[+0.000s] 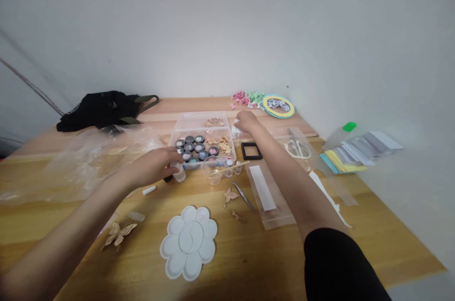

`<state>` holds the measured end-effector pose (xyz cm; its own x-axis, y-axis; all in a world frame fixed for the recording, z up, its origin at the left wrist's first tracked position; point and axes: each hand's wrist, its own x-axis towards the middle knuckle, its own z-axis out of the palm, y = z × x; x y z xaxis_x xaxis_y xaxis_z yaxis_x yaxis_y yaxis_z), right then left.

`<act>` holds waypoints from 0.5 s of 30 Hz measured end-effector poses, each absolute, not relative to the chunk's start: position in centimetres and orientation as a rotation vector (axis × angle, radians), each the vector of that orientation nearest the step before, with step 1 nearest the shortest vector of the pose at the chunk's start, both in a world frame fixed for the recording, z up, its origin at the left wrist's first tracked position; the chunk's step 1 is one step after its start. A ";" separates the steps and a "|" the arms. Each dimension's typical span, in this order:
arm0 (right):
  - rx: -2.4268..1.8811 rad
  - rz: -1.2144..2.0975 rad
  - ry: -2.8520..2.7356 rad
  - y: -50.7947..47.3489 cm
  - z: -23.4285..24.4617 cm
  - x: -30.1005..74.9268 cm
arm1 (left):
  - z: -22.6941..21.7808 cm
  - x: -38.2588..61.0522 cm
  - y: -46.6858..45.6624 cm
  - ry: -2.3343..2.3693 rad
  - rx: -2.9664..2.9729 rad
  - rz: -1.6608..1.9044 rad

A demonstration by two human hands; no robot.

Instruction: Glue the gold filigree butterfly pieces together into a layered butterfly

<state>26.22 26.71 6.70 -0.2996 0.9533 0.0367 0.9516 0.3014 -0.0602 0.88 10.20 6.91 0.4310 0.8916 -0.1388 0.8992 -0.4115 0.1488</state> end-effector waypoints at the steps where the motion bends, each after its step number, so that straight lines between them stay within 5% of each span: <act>1: -1.816 0.051 -2.479 26.7 6.7 26.2 | 6.9 0.9 10.2 1.573 2.489 -0.048; 15: -1.787 0.054 -2.375 26.9 6.8 27.6 | 6.9 0.7 10.2 1.558 2.484 -0.073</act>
<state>27.62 26.91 6.79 -0.2679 0.9568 0.1127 0.9508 0.2815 -0.1298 0.71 10.18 6.86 0.4407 0.8848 -0.1514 0.8951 -0.4204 0.1489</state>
